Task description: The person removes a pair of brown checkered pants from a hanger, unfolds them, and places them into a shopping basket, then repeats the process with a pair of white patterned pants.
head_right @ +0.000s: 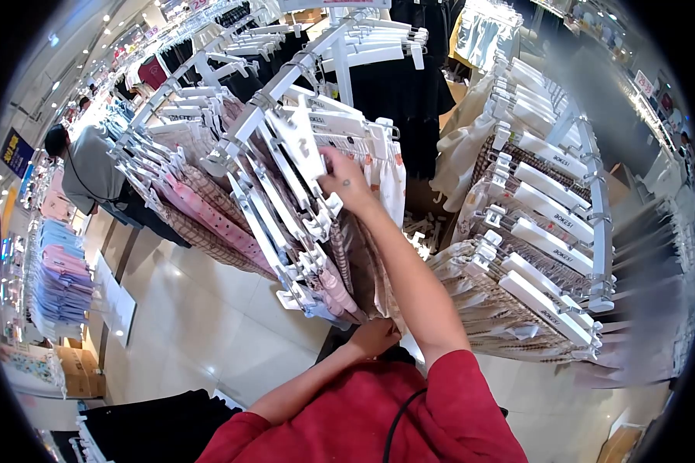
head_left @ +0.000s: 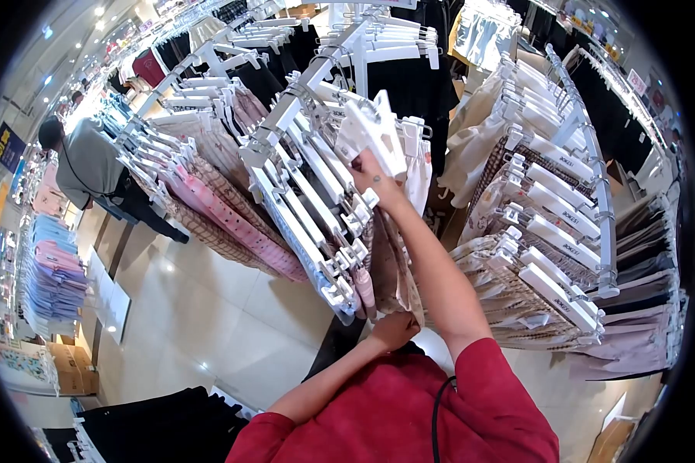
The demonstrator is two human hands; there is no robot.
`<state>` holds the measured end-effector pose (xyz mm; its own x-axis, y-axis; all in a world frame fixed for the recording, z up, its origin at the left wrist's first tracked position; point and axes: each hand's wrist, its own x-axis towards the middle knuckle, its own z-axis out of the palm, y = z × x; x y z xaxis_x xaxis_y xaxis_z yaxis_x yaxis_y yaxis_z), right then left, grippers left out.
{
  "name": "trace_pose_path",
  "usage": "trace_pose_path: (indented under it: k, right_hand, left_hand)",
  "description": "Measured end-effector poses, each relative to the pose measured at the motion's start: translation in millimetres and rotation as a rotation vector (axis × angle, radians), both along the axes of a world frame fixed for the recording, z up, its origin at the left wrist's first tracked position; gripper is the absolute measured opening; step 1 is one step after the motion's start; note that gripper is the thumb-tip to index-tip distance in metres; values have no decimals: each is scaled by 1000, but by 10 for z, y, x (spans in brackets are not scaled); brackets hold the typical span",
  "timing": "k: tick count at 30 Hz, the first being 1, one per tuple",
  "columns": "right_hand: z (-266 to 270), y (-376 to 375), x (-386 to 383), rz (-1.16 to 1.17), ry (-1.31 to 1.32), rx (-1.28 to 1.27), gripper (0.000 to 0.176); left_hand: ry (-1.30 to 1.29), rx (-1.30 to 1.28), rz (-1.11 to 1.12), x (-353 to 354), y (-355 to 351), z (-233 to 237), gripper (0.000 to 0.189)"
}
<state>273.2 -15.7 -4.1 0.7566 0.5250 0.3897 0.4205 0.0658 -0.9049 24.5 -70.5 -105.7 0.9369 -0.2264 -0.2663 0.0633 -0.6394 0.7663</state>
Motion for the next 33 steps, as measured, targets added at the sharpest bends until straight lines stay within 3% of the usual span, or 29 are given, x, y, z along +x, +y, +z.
trace_pose_path:
  k: [1, 2, 4, 11, 18, 22, 25, 29, 31, 33]
  right_hand:
    - [326, -132, -117, -151, -106, -261, 42]
    - [271, -147, -42, -182, -187, -291, 41]
    - [148, -121, 25, -233, -282, -97, 42]
    - [316, -29, -192, -474, -420, -328, 38]
    - [332, 66, -163, -437, -433, -537, 34]
    - [23, 263, -11, -481, -702, -327, 26]
    - [-182, 530, 106, -390, -566, -101, 17]
    - [-198, 456, 61, -464, -469, -220, 20]
    - [-113, 410, 24, -405, -227, -130, 24]
    - [36, 358, -9, -380, -239, -243, 27]
  left_hand:
    - [-3, -38, 40, -4, 34, -38, 30]
    - [-5, -76, 80, -11, 58, -75, 30]
    - [23, -48, 108, -10, 81, -135, 28]
    - [53, -83, 47, -7, 50, -265, 31]
    - [-23, -76, 100, 9, 53, -147, 31]
    - [0, 94, 26, 25, -37, -91, 33]
    - [-82, 120, 28, 10, -84, -149, 34]
    - [-42, 125, 32, 28, -76, -100, 33]
    - [1, 119, 18, -12, -85, -123, 34]
    - [52, 128, -17, -24, -80, -190, 35]
